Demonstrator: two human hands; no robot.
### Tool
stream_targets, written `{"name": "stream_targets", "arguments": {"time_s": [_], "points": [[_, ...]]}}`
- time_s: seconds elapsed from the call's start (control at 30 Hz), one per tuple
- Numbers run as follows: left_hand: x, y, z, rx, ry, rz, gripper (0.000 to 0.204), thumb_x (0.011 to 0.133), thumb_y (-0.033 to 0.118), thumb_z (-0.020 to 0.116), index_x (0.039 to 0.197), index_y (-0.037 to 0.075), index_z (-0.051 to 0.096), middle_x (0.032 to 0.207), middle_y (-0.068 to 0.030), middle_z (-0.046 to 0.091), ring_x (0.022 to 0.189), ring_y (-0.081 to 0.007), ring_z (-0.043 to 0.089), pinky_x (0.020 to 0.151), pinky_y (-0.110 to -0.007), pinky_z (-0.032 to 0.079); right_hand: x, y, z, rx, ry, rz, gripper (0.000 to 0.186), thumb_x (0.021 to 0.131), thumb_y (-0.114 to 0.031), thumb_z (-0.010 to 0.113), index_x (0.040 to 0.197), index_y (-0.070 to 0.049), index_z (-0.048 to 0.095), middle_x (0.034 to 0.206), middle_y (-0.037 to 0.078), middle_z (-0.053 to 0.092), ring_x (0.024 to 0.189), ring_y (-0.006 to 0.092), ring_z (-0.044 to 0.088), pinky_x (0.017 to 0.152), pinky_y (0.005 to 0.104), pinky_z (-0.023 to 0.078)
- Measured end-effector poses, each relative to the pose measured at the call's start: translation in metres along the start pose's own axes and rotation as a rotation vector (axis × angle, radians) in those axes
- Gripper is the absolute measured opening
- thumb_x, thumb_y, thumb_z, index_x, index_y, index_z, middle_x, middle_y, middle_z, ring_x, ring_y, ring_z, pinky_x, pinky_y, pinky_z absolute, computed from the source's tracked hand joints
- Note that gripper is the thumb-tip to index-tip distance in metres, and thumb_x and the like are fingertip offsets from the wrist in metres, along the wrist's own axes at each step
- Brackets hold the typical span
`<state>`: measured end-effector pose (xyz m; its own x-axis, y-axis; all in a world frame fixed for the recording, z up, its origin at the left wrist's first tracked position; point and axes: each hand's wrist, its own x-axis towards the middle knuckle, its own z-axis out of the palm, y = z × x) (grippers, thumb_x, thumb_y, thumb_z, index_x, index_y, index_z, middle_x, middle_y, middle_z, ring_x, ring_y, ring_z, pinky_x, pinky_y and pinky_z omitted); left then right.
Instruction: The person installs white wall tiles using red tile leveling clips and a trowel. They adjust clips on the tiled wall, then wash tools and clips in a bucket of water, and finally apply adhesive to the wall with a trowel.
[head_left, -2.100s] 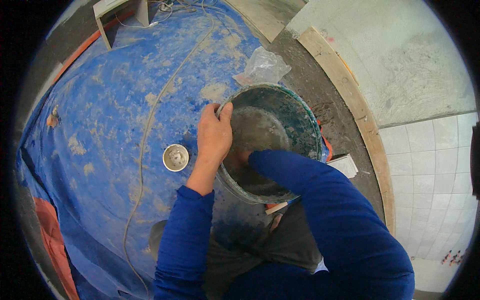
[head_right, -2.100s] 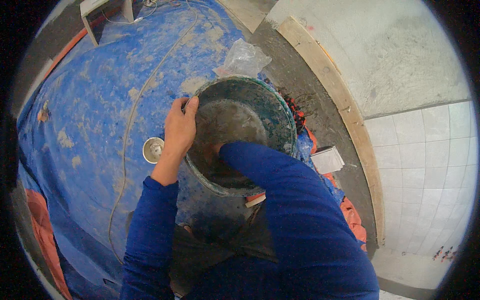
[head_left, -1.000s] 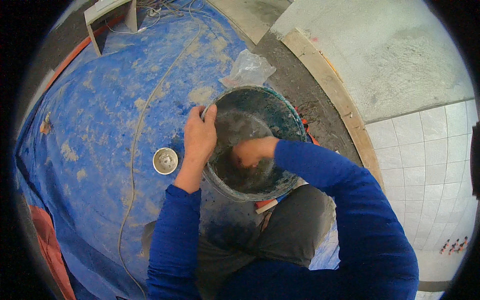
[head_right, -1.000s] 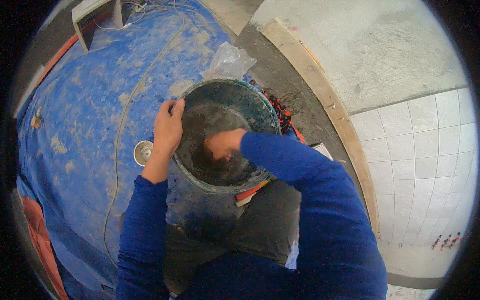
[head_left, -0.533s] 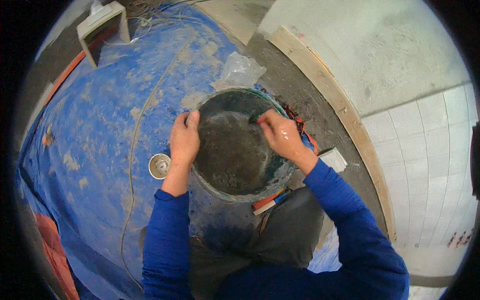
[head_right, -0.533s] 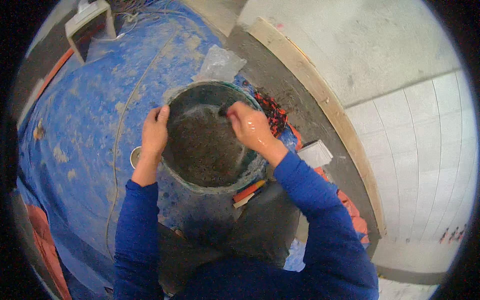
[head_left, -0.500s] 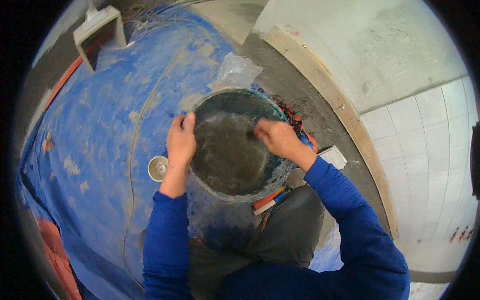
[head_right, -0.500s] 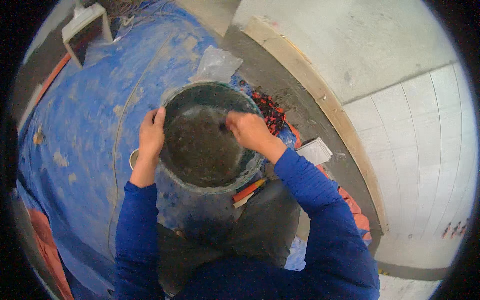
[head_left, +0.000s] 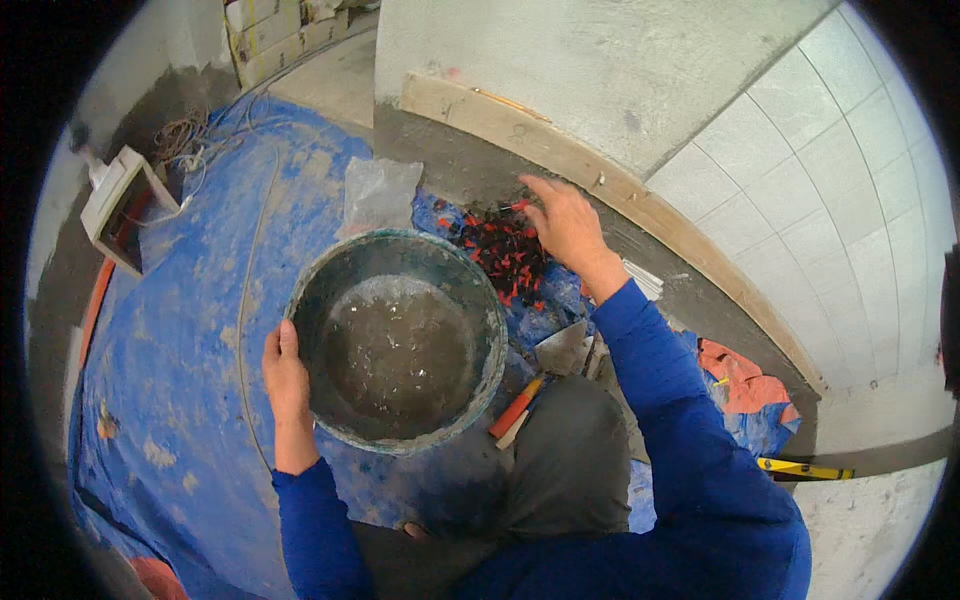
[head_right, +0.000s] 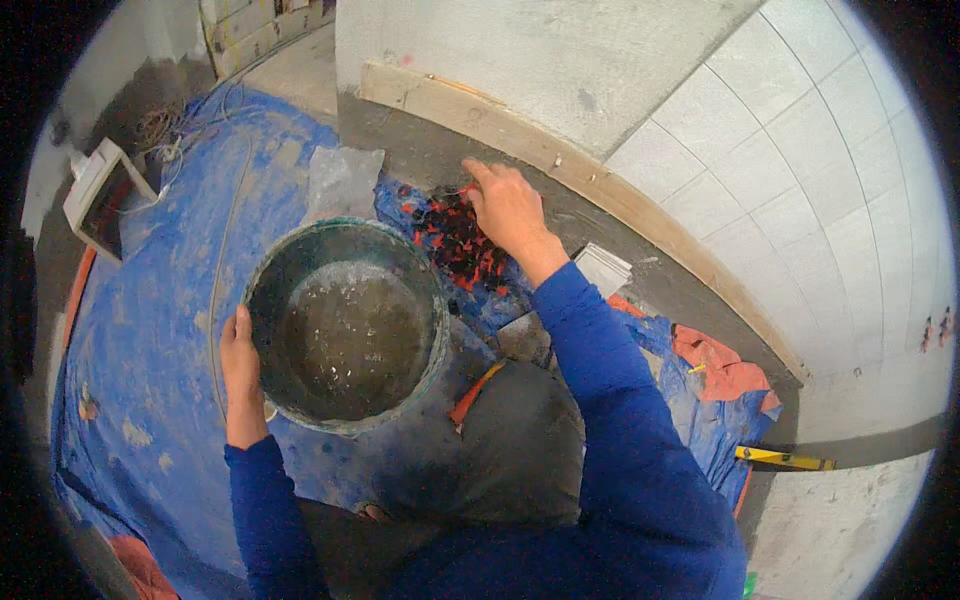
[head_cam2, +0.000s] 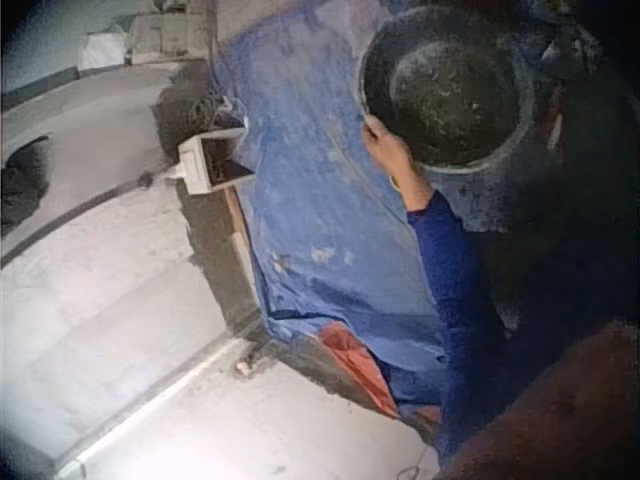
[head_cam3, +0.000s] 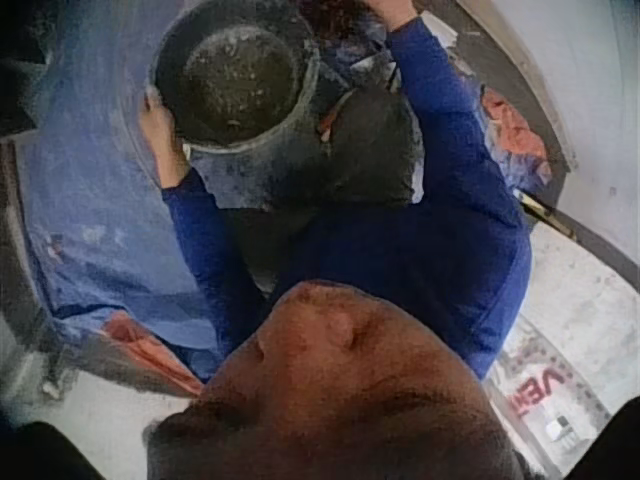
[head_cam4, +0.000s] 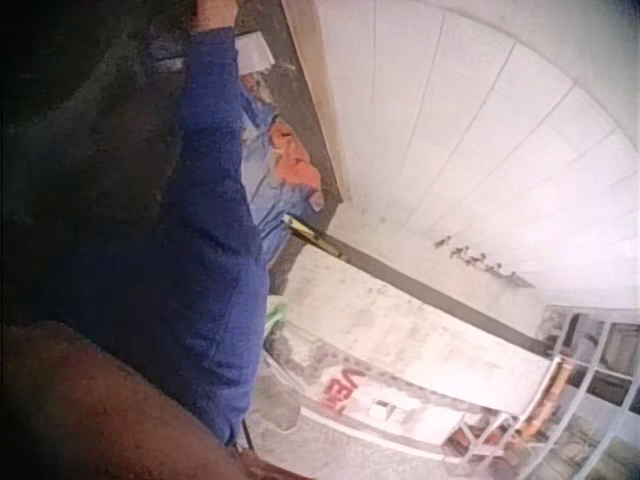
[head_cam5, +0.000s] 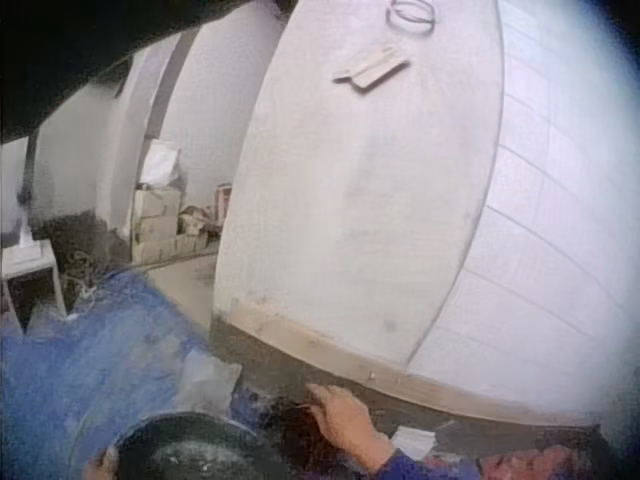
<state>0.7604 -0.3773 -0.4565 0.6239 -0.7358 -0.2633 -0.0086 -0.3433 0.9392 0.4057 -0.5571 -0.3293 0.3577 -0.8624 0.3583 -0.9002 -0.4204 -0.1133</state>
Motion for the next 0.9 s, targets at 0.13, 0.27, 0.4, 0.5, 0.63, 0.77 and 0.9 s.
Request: {"name": "stream_targets", "arguments": {"time_s": [0.13,0.27,0.4,0.5,0.63,0.77,0.9], "points": [[-0.003,-0.002,0.002,0.006,0.046,-0.015,0.065,0.105,0.05,0.054,0.138,-0.006,0.057,0.133,-0.0189,0.064,0.125,-0.0278,0.058,0.106,-0.038,0.042,-0.001,-0.047,0.027,0.224,-0.026,-0.347,0.045,0.092,-0.025,0.068,0.135,-0.015,0.06,0.121,0.017,0.066,0.114,0.0378,0.062,0.095,0.0489,0.053],[0.0,-0.009,0.001,0.043,0.051,0.077,0.063,0.105,0.049,0.053,0.134,-0.006,0.06,0.128,-0.0205,0.067,0.121,-0.0298,0.062,0.104,-0.04,0.044,-0.022,-0.144,0.11,0.264,-0.704,-0.715,0.063,0.089,-0.041,0.07,0.146,-0.018,0.052,0.136,0.017,0.059,0.125,0.0403,0.056,0.103,0.0531,0.049],[0.004,-0.014,0.0,0.147,0.075,0.145,0.056,0.104,0.045,0.054,0.13,-0.004,0.064,0.125,-0.0238,0.069,0.119,-0.0355,0.064,0.103,-0.043,0.046,-0.034,-0.181,0.192,-0.099,-0.984,-0.897,0.066,0.091,-0.048,0.068,0.146,-0.015,0.052,0.147,0.018,0.053,0.136,0.0387,0.049,0.109,0.0519,0.044],[0.004,-0.014,0.002,0.108,0.079,0.156,0.053,0.104,0.042,0.054,0.13,-0.002,0.064,0.127,-0.0265,0.067,0.122,-0.0402,0.062,0.103,-0.044,0.046,-0.046,-0.203,0.261,-0.348,-1.256,-0.927,0.056,0.095,-0.047,0.061,0.138,-0.012,0.061,0.141,0.017,0.06,0.132,0.036,0.055,0.105,0.0498,0.048],[-0.002,-0.009,0.003,0.19,0.139,0.202,0.051,0.104,0.039,0.053,0.131,-0.004,0.062,0.129,-0.0277,0.065,0.123,-0.0435,0.06,0.104,-0.046,0.046,-0.074,-0.176,0.327,-0.237,-1.055,-0.863,0.041,0.098,-0.04,0.054,0.121,-0.011,0.073,0.118,0.01,0.073,0.114,0.0324,0.067,0.091,0.0475,0.055],[-0.002,-0.004,0.001,0.103,0.09,0.151,0.048,0.104,0.036,0.055,0.129,-0.004,0.062,0.128,-0.0269,0.065,0.121,-0.0431,0.06,0.102,-0.047,0.047,-0.078,-0.152,0.353,-0.405,-1.132,-0.961,0.042,0.098,-0.039,0.054,0.125,-0.012,0.071,0.123,0.01,0.071,0.115,0.0323,0.067,0.091,0.0475,0.055],[0.0,-0.003,0.002,0.102,0.072,0.136,0.045,0.103,0.035,0.056,0.125,-0.004,0.063,0.125,-0.0258,0.066,0.119,-0.0434,0.06,0.1,-0.048,0.047,-0.067,-0.141,0.345,-0.474,-1.25,-0.946,0.044,0.097,-0.04,0.054,0.128,-0.012,0.069,0.127,0.011,0.069,0.117,0.033,0.065,0.093,0.0478,0.054]]}}
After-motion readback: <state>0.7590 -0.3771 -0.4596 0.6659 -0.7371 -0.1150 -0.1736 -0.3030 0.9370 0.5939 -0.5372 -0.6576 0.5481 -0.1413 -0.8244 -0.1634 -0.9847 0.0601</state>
